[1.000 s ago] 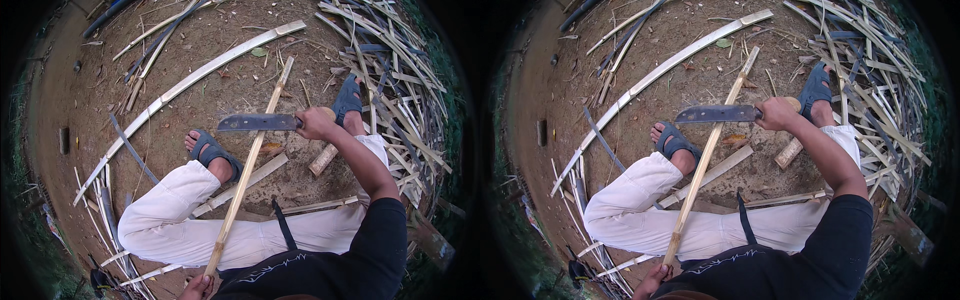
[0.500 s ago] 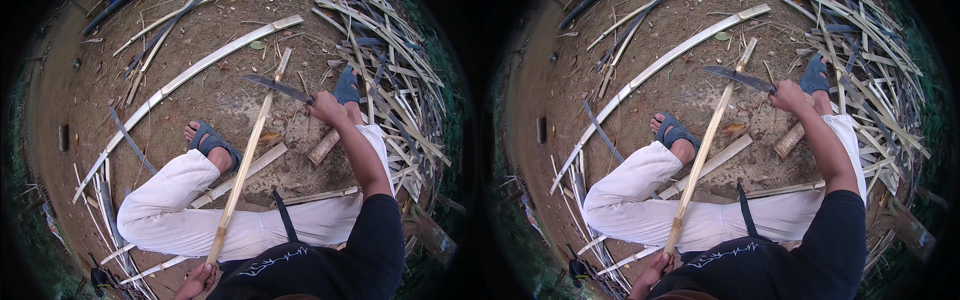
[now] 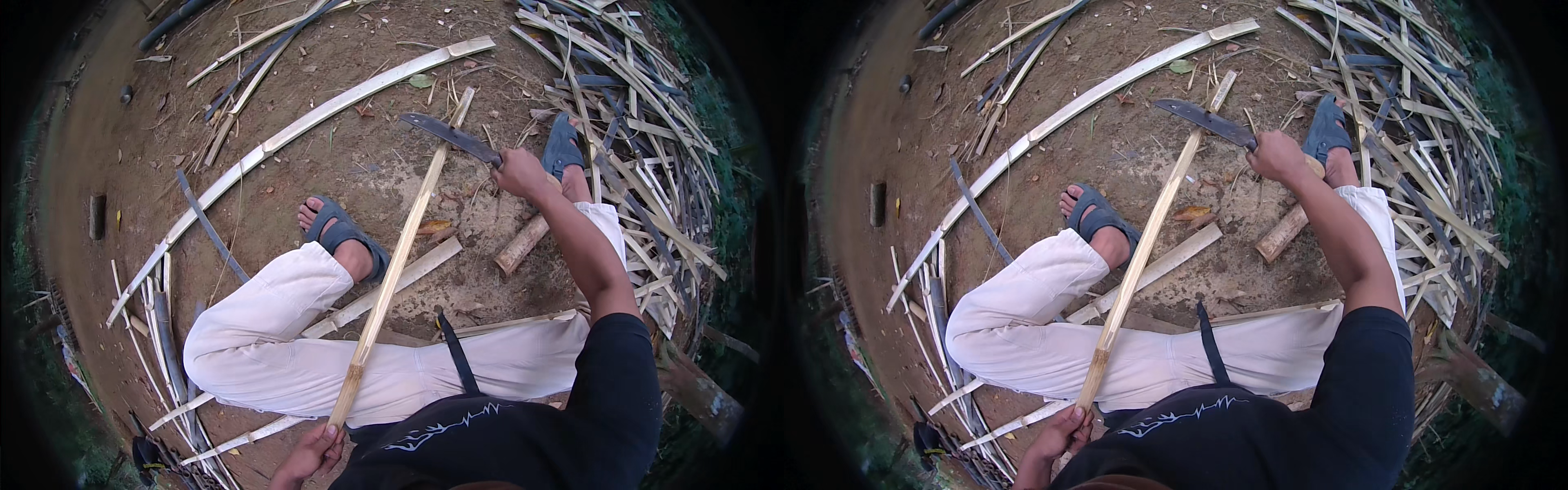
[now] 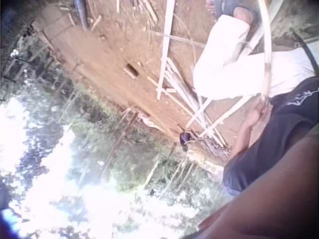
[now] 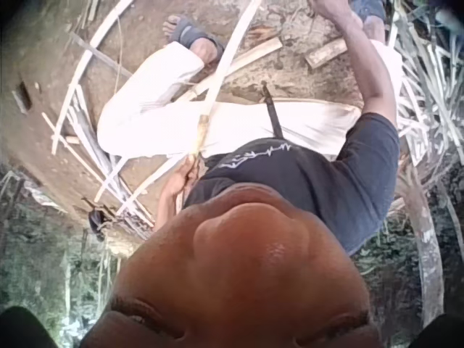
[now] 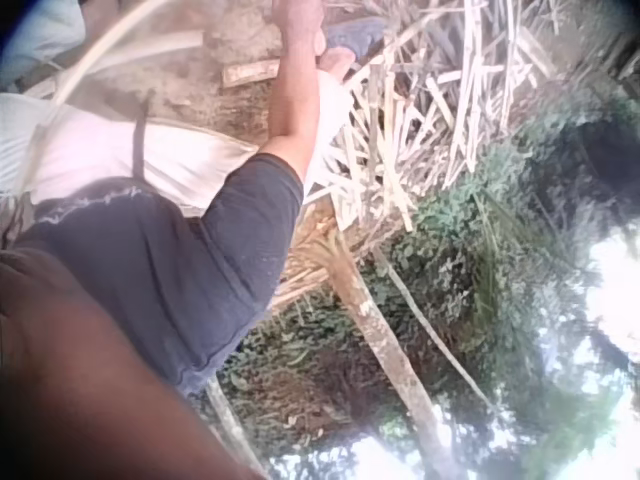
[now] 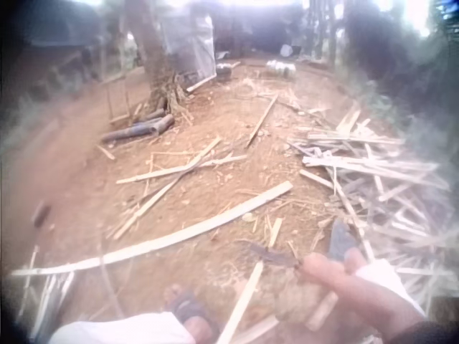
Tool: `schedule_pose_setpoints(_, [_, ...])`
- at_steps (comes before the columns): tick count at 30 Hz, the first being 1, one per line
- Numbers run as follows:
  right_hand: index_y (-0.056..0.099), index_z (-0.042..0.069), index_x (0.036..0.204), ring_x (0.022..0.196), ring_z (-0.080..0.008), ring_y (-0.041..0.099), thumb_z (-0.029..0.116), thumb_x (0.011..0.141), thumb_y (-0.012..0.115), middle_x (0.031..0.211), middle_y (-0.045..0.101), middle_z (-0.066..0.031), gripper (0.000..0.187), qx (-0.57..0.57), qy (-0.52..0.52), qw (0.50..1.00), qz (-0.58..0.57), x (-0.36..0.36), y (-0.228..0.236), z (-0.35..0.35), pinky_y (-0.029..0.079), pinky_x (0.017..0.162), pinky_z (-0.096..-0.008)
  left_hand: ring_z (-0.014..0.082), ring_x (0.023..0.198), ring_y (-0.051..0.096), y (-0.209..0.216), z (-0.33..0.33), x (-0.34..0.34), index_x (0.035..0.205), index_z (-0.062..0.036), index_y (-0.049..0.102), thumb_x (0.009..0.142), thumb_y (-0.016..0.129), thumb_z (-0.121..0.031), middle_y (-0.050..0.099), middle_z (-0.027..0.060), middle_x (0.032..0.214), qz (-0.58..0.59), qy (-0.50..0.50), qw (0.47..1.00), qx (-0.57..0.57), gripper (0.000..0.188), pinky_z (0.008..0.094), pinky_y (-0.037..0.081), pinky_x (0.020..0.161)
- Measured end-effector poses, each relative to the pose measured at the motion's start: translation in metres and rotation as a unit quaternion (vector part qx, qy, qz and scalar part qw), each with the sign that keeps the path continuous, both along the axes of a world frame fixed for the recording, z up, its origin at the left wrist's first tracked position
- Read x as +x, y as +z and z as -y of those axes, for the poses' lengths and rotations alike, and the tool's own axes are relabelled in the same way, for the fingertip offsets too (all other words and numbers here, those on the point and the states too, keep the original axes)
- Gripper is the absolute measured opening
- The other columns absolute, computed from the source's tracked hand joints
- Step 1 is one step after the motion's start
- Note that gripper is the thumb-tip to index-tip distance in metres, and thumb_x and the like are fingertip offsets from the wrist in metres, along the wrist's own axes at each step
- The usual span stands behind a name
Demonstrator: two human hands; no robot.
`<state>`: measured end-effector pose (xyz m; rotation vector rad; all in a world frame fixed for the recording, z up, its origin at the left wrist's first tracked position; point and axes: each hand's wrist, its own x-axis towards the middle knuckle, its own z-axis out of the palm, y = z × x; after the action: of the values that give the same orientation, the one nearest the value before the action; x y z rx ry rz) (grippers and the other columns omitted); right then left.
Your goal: The person is stripping thin layers from a bamboo pole using a machete. They pull the blade along the length of the pole repeatedly to shave off fine strips.
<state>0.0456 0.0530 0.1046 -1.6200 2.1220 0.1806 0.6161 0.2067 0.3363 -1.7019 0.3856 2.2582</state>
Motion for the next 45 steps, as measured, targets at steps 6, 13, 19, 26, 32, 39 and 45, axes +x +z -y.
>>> schedule_pose_setpoints(6, [0.068,0.003,0.092,0.083,-0.0409,0.069,0.031,0.080,0.068,0.084,0.070,-0.0227,0.030,-0.027,0.026,0.999,-0.013,0.006,-0.011,-0.013,0.055,0.079,-0.0491,0.0084,0.047,0.036,0.001,0.000,-0.001,0.090,-0.0112,0.049,0.106,0.040,-0.043,0.042,-0.0020,0.063,-0.014,0.009,1.000,0.003,0.037,0.0238,0.027,0.042])
schedule_pose_setpoints(13, [0.070,0.003,0.091,0.085,-0.0408,0.069,0.031,0.081,0.067,0.085,0.070,-0.0236,0.030,-0.014,0.027,0.999,-0.019,0.014,-0.011,0.004,0.055,0.080,-0.0499,0.0074,0.044,0.031,-0.006,0.001,0.003,0.090,-0.0095,0.049,0.107,0.040,-0.041,0.038,-0.0026,0.062,-0.023,0.047,0.998,0.015,0.037,0.0238,0.025,0.039])
schedule_pose_setpoints(19, [0.069,0.001,0.091,0.088,-0.0419,0.069,0.032,0.079,0.067,0.088,0.070,-0.0249,0.034,0.007,-0.164,0.986,-0.036,-0.039,-0.043,0.022,0.056,0.081,-0.0497,0.0065,0.044,0.029,-0.005,0.023,0.015,0.089,-0.0073,0.048,0.105,0.045,-0.039,0.040,-0.0011,0.062,-0.038,0.092,0.993,0.070,0.035,0.0223,0.021,0.038])
schedule_pose_setpoints(26, [0.071,-0.003,0.093,0.094,-0.0405,0.069,0.027,0.079,0.066,0.094,0.070,-0.0262,0.033,-0.003,-0.075,0.996,-0.051,-0.003,-0.021,0.006,0.056,0.085,-0.0480,0.0060,0.045,0.028,-0.006,0.020,0.017,0.091,-0.0080,0.049,0.104,0.046,-0.041,0.038,-0.0019,0.063,-0.016,0.096,0.992,0.079,0.036,0.0228,0.020,0.039])
schedule_pose_setpoints(32, [0.072,-0.001,0.094,0.095,-0.0391,0.069,0.024,0.080,0.064,0.097,0.071,-0.0256,0.030,0.016,-0.162,0.986,-0.036,0.006,-0.021,0.015,0.056,0.086,-0.0463,0.0063,0.045,0.027,-0.003,0.022,0.020,0.089,-0.0088,0.048,0.102,0.048,-0.045,0.036,-0.0027,0.061,-0.021,0.093,0.991,0.091,0.038,0.0237,0.019,0.039])
schedule_pose_setpoints(39, [0.072,-0.001,0.095,0.095,-0.0407,0.069,0.024,0.082,0.063,0.099,0.070,-0.0261,0.030,-0.018,-0.222,0.973,-0.057,-0.029,-0.041,0.017,0.056,0.085,-0.0461,0.0065,0.044,0.027,-0.002,0.029,0.015,0.090,-0.0091,0.047,0.104,0.045,-0.042,0.036,-0.0024,0.061,-0.034,0.083,0.992,0.084,0.036,0.0236,0.019,0.038])
schedule_pose_setpoints(45, [0.072,-0.001,0.101,0.101,-0.0401,0.068,0.023,0.082,0.063,0.106,0.069,-0.0256,0.031,-0.005,-0.125,0.990,-0.063,-0.016,-0.029,-0.006,0.055,0.089,-0.0463,0.0066,0.044,0.026,-0.001,0.013,0.022,0.084,-0.0097,0.045,0.104,0.045,-0.042,0.035,-0.0026,0.061,-0.016,0.100,0.991,0.087,0.038,0.0230,0.020,0.038])
